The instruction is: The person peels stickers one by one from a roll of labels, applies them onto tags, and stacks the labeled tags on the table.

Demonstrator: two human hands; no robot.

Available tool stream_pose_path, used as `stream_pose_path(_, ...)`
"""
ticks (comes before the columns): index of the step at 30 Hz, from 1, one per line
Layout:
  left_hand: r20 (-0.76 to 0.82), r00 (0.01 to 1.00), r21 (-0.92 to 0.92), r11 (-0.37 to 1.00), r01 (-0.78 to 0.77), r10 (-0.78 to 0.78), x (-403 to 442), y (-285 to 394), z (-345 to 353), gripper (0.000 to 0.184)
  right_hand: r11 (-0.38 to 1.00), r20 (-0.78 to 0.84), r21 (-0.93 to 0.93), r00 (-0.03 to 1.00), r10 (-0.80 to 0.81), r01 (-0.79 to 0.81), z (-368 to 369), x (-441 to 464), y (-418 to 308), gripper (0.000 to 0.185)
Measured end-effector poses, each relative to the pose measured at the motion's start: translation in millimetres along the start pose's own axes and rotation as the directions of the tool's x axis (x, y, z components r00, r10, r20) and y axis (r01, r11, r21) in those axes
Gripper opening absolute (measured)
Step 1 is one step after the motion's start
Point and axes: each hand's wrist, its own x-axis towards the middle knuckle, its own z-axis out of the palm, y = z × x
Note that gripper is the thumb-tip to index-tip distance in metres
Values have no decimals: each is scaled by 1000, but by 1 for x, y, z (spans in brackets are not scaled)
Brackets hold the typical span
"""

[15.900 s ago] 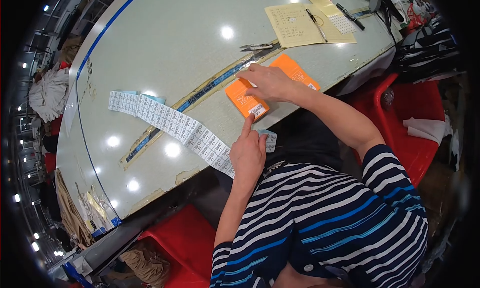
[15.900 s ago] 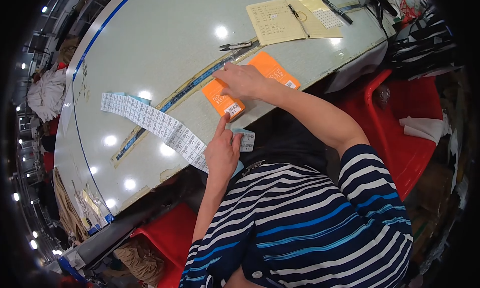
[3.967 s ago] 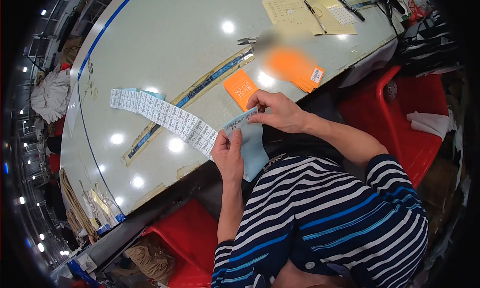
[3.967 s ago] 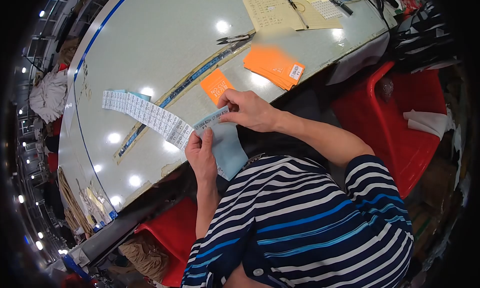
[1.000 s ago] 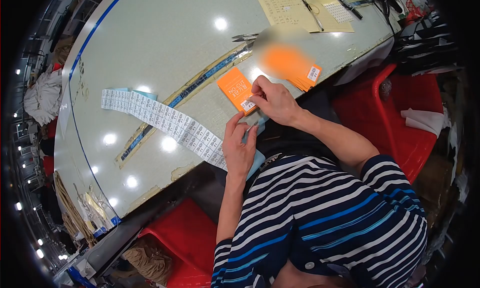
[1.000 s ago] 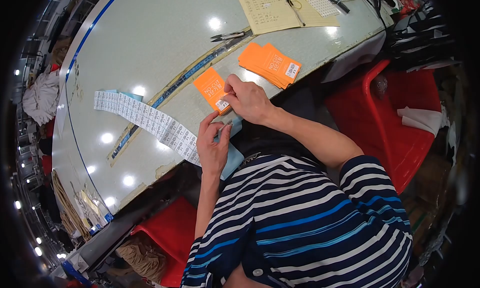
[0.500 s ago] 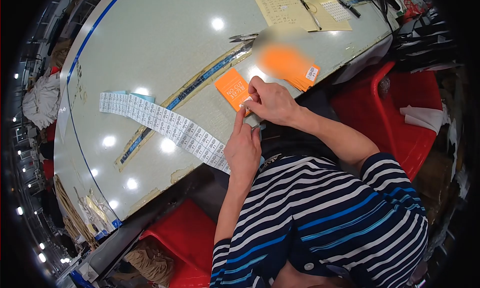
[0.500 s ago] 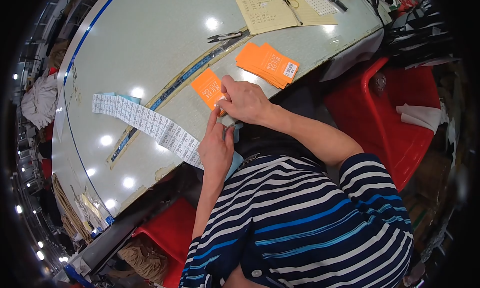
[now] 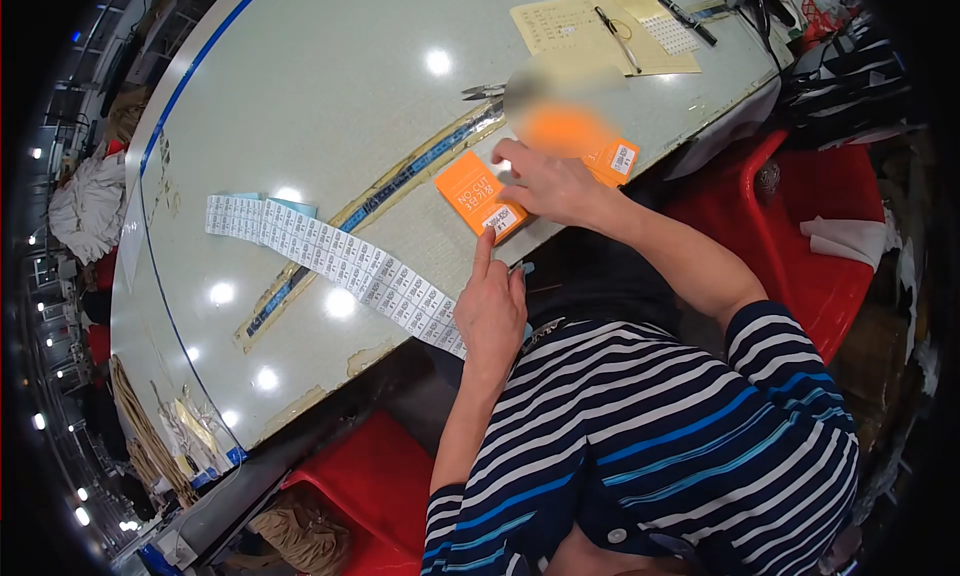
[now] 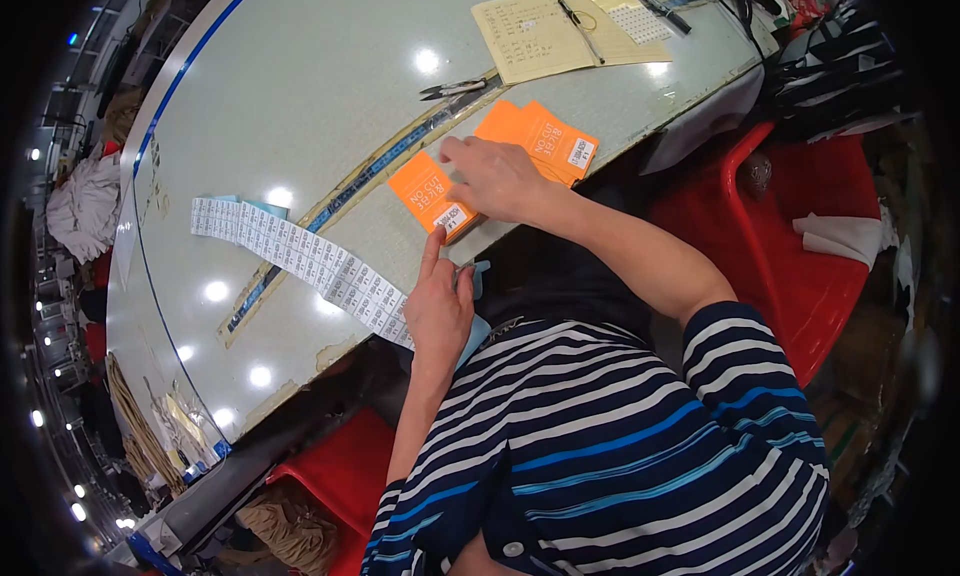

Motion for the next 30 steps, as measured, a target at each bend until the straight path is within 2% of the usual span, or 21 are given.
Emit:
stream_pose_path(1, -11, 1000, -6, 1000, -17, 17, 0, -1, 2, 22, 1000, -5, 0, 1000, 0, 0, 2, 7, 0, 39)
stream_pose_path(4, -48, 998, -7, 999, -43, 42, -1, -4, 2, 22, 982, 68, -117, 988, -138, 146, 8, 33, -4, 41)
stream_pose_path(9, -37, 999, -29, 999, -35, 33, -2, -5, 3, 23, 965, 139, -171, 975, -175, 198, 9, 42, 1, 41)
stream_pose_path(12, -22, 999, -37, 999, -25, 24, -2, -4, 3, 24, 920, -77, -160, 925, -373, 358, 13, 41, 5, 34)
stream_pose_path(17, -12, 1000, -72, 997, -9, 8, -1, -3, -2, 24, 893, -162, -185, 884, -439, 410, 20, 36, 0, 23)
stream_pose_path(20, 27, 999, -148, 988, 37, -34, 0, -1, -5, 24, 887, -242, -68, 855, -459, 457, 30, 29, -5, 21)
stream_pose_path(21, -28, 1000, -187, 982, -8, 3, -1, -3, -5, 23, 890, -248, -75, 857, -453, 449, 27, 29, -6, 21)
stream_pose_path(23, -140, 988, -253, 962, -100, 66, -3, -6, -7, 19, 911, -319, 107, 882, -347, 398, 21, 30, -6, 21)
stream_pose_path(24, -135, 988, -253, 962, -105, 73, -5, -7, -9, 19, 906, -344, 201, 893, -291, 373, 18, 28, -6, 21)
stream_pose_path(25, -162, 986, -305, 947, -99, 51, -8, -4, -15, 17, 908, -346, 200, 893, -287, 369, 13, 27, -4, 21)
stream_pose_path(28, -233, 972, -439, 894, -92, -14, -12, -9, -23, 14, 903, -308, 388, 950, -59, 182, -14, 29, 19, 22)
stream_pose_path(29, -235, 972, -441, 893, -91, -17, -12, -14, -22, 14, 904, -305, 386, 950, -62, 183, -24, 29, 30, 22)
stream_pose_path(30, -205, 976, -530, 847, -48, -73, -13, -19, -21, 14, 933, -291, 320, 954, -68, 164, -35, 28, 43, 23)
